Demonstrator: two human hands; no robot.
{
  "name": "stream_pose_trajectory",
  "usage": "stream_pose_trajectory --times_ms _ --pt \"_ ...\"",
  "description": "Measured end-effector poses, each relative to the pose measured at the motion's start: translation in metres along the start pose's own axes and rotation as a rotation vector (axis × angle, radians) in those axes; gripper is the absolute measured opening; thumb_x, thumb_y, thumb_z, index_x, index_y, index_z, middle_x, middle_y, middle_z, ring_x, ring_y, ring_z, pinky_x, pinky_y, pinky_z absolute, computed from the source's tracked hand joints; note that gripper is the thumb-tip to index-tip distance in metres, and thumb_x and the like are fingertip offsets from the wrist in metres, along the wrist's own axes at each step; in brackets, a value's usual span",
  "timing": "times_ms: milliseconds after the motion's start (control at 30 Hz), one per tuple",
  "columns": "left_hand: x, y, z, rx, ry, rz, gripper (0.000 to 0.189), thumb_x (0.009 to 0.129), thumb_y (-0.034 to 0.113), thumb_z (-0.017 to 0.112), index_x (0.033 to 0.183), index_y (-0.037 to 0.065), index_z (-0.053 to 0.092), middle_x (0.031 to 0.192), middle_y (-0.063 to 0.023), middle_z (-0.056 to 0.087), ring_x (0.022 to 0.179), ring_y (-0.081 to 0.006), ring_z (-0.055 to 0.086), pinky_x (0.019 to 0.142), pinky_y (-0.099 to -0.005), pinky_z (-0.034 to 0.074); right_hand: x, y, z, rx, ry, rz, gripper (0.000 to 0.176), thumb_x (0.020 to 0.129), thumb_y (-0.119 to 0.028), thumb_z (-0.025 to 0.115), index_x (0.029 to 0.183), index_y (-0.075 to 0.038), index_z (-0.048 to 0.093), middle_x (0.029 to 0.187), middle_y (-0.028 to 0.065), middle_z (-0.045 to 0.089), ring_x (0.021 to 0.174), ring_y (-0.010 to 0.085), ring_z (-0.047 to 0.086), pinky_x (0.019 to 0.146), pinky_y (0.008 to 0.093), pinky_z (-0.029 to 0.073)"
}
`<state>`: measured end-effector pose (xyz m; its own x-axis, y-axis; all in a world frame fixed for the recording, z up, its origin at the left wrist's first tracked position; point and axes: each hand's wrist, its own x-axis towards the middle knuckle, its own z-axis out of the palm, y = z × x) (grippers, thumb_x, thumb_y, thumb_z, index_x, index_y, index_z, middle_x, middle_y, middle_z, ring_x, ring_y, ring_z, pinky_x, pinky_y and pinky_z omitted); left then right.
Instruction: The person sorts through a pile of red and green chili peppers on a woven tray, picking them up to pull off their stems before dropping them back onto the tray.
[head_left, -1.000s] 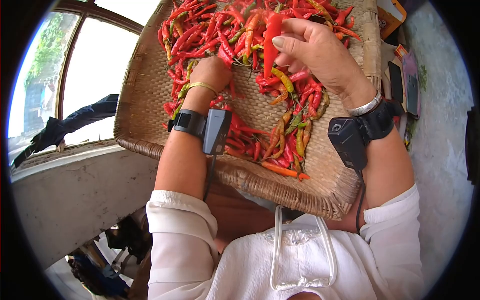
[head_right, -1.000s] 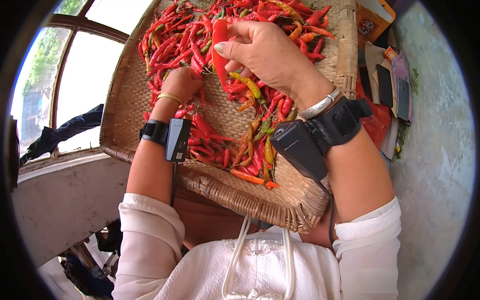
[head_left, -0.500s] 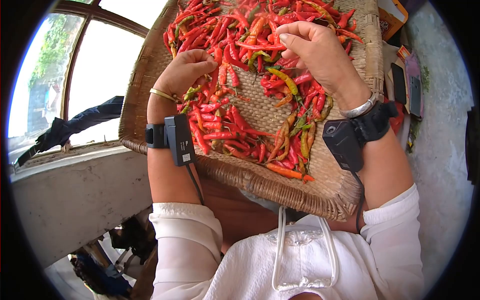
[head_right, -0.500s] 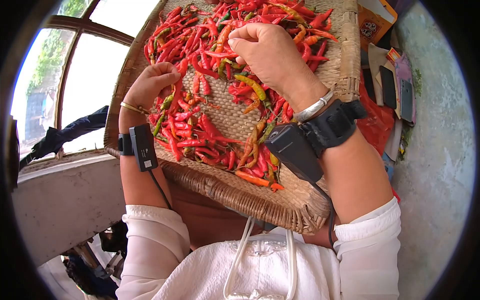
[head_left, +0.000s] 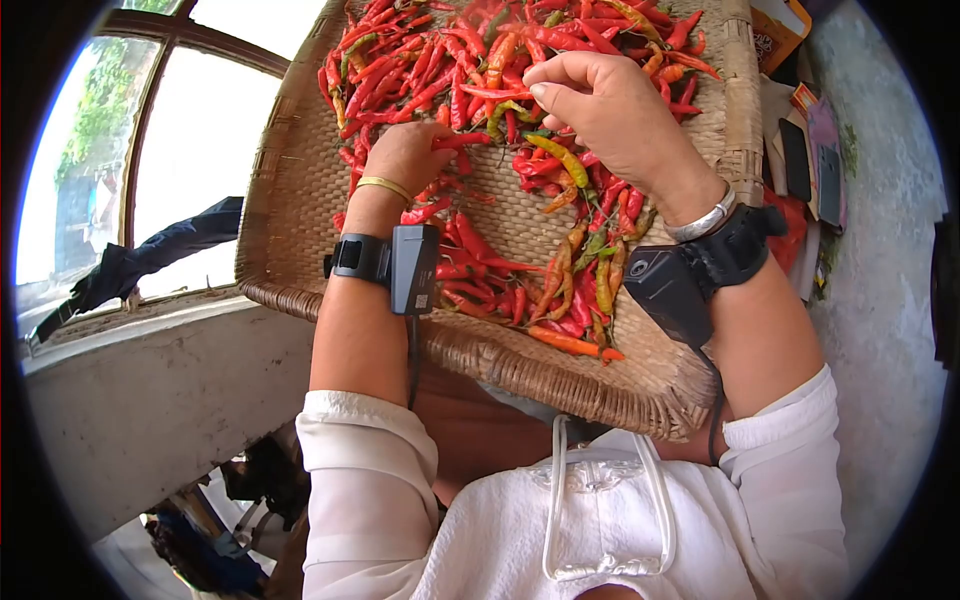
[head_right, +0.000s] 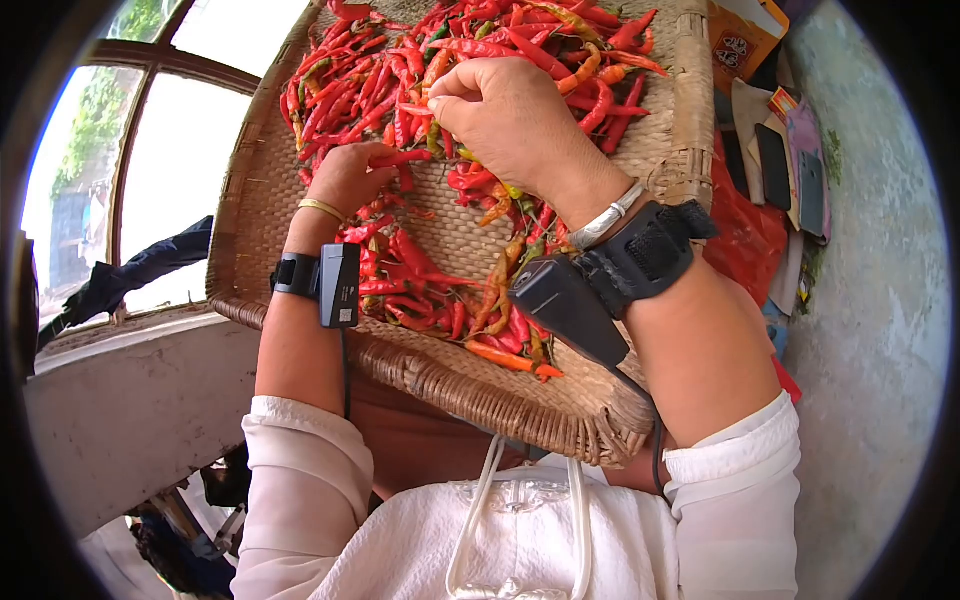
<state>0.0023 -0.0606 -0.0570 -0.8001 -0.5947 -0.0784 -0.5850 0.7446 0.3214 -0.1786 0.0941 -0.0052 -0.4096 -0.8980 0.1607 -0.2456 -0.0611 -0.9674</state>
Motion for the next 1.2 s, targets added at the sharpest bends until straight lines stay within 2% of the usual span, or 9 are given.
stream_pose_trajectory --times_ms 133,200,333,400,500,533,700,833,1200 --pt "0.001 0.007 -0.017 -0.033 -0.084 -0.043 0.025 0.074 0.022 0.063 0.094 0.008 0.065 0.078 -0.0158 0.062 0.074 -0.0293 0.061 0.069 -0.0373 0.047 -0.001 -0.004 -0.006 -0.094 -0.133 0.068 0.021 0.086 -0.016 0.054 0.096 0.001 0.06 0.078 0.0008 0.06 0.066 0.0066 0.056 0.061 0.0219 0.047" --pt "-0.001 0.003 -0.031 -0.182 -0.191 -0.132 0.025 0.075 0.021 0.063 0.095 0.006 0.065 0.071 -0.0142 0.062 0.065 -0.0225 0.061 0.061 -0.0319 0.047 -0.001 0.001 -0.004 -0.064 -0.02 -0.017 0.019 0.079 -0.017 0.058 0.082 0.0 0.064 0.062 0.0071 0.06 0.057 0.0124 0.057 0.055 0.0278 0.045" --pt "-0.009 0.005 -0.063 -0.344 -0.321 -0.295 0.026 0.08 0.02 0.061 0.093 -0.002 0.064 0.066 -0.0078 0.062 0.063 -0.0099 0.059 0.056 -0.0246 0.046 -0.003 0.002 -0.005 -0.087 0.0 -0.063 0.019 0.079 -0.017 0.057 0.082 0.0 0.065 0.063 0.0081 0.061 0.056 0.014 0.057 0.055 0.0285 0.045" --pt "-0.009 0.007 -0.066 -0.438 0.042 -0.338 0.037 0.082 0.023 0.061 0.105 -0.006 0.058 0.074 -0.0076 0.064 0.066 -0.0079 0.059 0.056 -0.0212 0.046 -0.003 0.001 -0.005 -0.093 -0.037 -0.016 0.019 0.078 -0.017 0.057 0.082 0.0 0.065 0.064 0.009 0.062 0.057 0.015 0.058 0.055 0.029 0.045" --pt "-0.003 0.02 -0.056 -0.8 0.337 -0.098 0.052 0.082 0.026 0.062 0.119 -0.007 0.047 0.083 -0.0091 0.064 0.069 -0.0092 0.059 0.056 -0.0201 0.046 -0.005 0.001 -0.003 -0.08 -0.037 -0.008 0.019 0.077 -0.017 0.058 0.082 0.0 0.065 0.064 0.0094 0.061 0.058 0.0153 0.058 0.056 0.0288 0.045" --pt "-0.003 0.02 -0.052 -0.726 0.282 -0.138 0.063 0.082 0.028 0.063 0.126 -0.009 0.037 0.092 -0.0097 0.064 0.071 -0.0102 0.06 0.057 -0.0203 0.047 -0.005 0.001 -0.003 -0.079 -0.037 -0.01 0.019 0.077 -0.017 0.058 0.082 0.0 0.065 0.064 0.0094 0.061 0.058 0.0153 0.058 0.056 0.0288 0.045" --pt "0.004 0.013 -0.015 0.124 -0.143 -0.32 0.048 0.071 0.047 0.063 0.092 0.004 0.064 0.088 -0.0174 0.063 0.088 -0.0318 0.06 0.077 -0.0404 0.047 -0.004 0.004 -0.003 -0.083 -0.048 -0.005 0.019 0.076 -0.018 0.058 0.081 -0.001 0.065 0.063 0.0099 0.061 0.059 0.0169 0.059 0.056 0.0304 0.045" --pt "0.003 0.017 0.001 0.244 -0.144 -0.311 0.05 0.068 0.047 0.065 0.094 0.005 0.061 0.094 -0.0173 0.062 0.093 -0.0313 0.059 0.08 -0.0401 0.046 -0.004 0.005 0.001 -0.121 -0.037 -0.058 0.018 0.075 -0.019 0.058 0.078 -0.002 0.064 0.062 0.0101 0.06 0.058 0.0194 0.059 0.056 0.032 0.045" --pt "0.012 -0.008 0.017 -0.266 -0.195 -0.492 0.027 0.064 0.023 0.064 0.083 0.003 0.064 0.079 -0.0155 0.064 0.076 -0.0278 0.063 0.072 -0.0355 0.049 -0.007 0.002 0.002 -0.207 -0.066 -0.096 0.015 0.074 -0.017 0.056 0.072 -0.003 0.062 0.062 0.0116 0.06 0.059 0.0242 0.06 0.057 0.0351 0.046"
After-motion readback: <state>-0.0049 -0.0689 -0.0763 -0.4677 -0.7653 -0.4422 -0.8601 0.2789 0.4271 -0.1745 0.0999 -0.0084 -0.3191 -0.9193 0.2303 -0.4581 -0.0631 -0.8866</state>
